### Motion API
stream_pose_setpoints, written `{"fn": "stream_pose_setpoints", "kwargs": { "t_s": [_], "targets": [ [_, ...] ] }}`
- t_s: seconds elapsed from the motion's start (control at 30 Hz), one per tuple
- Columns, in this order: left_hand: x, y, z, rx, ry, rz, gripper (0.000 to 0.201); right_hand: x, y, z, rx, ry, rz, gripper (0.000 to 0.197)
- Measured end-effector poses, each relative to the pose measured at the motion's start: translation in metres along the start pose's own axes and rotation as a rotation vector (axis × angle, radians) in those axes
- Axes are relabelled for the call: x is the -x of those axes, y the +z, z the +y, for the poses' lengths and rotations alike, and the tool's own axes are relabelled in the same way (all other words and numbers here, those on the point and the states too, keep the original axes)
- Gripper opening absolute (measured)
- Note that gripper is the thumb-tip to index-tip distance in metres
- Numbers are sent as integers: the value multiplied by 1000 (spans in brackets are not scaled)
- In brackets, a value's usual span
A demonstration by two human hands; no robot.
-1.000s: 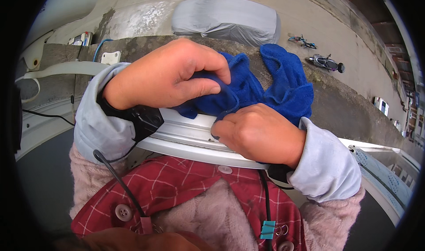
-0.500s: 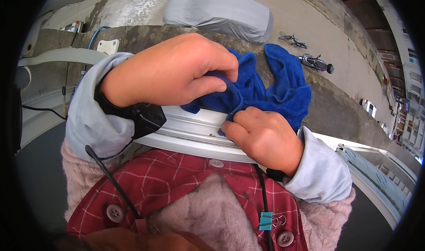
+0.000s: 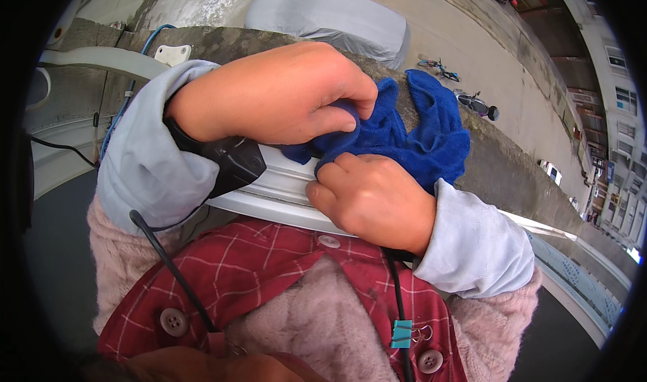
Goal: The person wipes a white window frame with a blue cloth, repeatedly folding and repositioning the cloth while cleaning different sections of the frame. The person also adjusts the cloth and briefly touches the camera mount area.
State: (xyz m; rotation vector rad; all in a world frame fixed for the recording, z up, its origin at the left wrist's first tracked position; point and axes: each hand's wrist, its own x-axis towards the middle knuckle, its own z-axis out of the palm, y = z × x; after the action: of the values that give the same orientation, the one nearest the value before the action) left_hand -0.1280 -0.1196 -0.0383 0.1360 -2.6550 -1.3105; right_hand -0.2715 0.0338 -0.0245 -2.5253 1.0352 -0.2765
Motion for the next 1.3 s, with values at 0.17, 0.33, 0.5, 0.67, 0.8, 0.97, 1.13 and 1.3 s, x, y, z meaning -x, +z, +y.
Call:
{"fn": "stream_pose_setpoints", "kwargs": {
  "t_s": [0.17, 0.33, 0.5, 0.67, 0.8, 0.97, 1.13, 1.3],
  "targets": [
    [-1, -2, 2, 10, -31, -27, 15, 5, -4, -1, -22, -25, -37, 36],
    [-2, -2, 3, 6, -23, -39, 15, 2, -3, 3, -61, -40, -15, 34],
    [-2, -3, 2, -20, -22, -68, 17, -7, 1, 8, -59, -75, -74, 24],
    [-1, -2, 0, 26, -11, -56, 17, -7, -5, 6, -109, 24, -148, 14],
    [0, -1, 0, 24, -27, -59, 17, 1, -15, 6, -135, 113, -231, 15],
    [-3, -2, 1, 16, -55, -96, 16, 5, -9, 1, -153, 211, -164, 12],
    [-5, -1, 1, 21, -40, -69, 15, 10, 4, -11, -121, 366, 71, 15],
    [-6, -3, 1, 27, -70, -113, 16, 20, 6, -8, -16, 213, 64, 14]
  ]
}}
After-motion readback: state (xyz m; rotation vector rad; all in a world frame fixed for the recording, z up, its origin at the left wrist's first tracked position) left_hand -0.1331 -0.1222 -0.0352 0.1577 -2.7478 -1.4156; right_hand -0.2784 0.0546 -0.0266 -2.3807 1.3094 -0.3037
